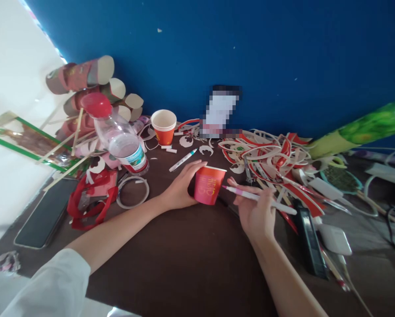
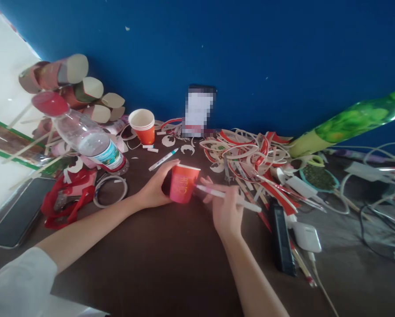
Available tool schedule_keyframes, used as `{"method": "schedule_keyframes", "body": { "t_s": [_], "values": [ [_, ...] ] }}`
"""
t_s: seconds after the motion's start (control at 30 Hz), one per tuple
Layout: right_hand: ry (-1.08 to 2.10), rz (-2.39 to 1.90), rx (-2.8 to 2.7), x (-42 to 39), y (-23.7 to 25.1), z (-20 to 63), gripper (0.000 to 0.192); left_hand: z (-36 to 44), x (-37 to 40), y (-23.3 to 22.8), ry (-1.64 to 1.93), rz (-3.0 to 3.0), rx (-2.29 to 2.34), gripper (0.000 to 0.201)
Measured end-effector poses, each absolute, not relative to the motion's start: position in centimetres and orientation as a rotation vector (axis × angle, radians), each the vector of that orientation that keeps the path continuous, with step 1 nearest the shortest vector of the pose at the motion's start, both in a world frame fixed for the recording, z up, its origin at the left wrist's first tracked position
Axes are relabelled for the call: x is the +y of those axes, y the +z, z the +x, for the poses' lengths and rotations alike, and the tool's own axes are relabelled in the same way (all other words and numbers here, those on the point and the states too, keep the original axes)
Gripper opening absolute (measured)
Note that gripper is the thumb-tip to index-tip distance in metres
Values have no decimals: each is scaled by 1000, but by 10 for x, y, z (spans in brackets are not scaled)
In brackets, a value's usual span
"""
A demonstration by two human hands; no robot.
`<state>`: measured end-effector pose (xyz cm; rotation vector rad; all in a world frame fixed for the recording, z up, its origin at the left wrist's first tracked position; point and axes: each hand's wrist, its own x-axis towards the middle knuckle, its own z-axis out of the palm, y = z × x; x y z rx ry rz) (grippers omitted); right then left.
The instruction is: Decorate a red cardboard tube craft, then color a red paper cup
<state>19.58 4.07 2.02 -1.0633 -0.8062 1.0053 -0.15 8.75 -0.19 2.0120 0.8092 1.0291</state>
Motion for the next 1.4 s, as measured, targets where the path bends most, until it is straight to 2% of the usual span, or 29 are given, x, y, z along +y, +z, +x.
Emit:
{"method": "schedule_keyframes", "body": {
  "t_s": [0.07,0.13,1.1,1.4],
  "values": [
    [1023,-1061,-813,39,21,194,24,-1,87,-3,1039,2010,801,92],
    [1088,-1027,-808,38,21,193,16,-1,87,-4,1036,2007,809,92],
    [1246,-978,-952,39,18,196,14,-2,89,-1,977,1982,802,92],
    [1332,-967,-1087,38,4,205,10,-2,87,1,990,1988,811,93]
  ]
}}
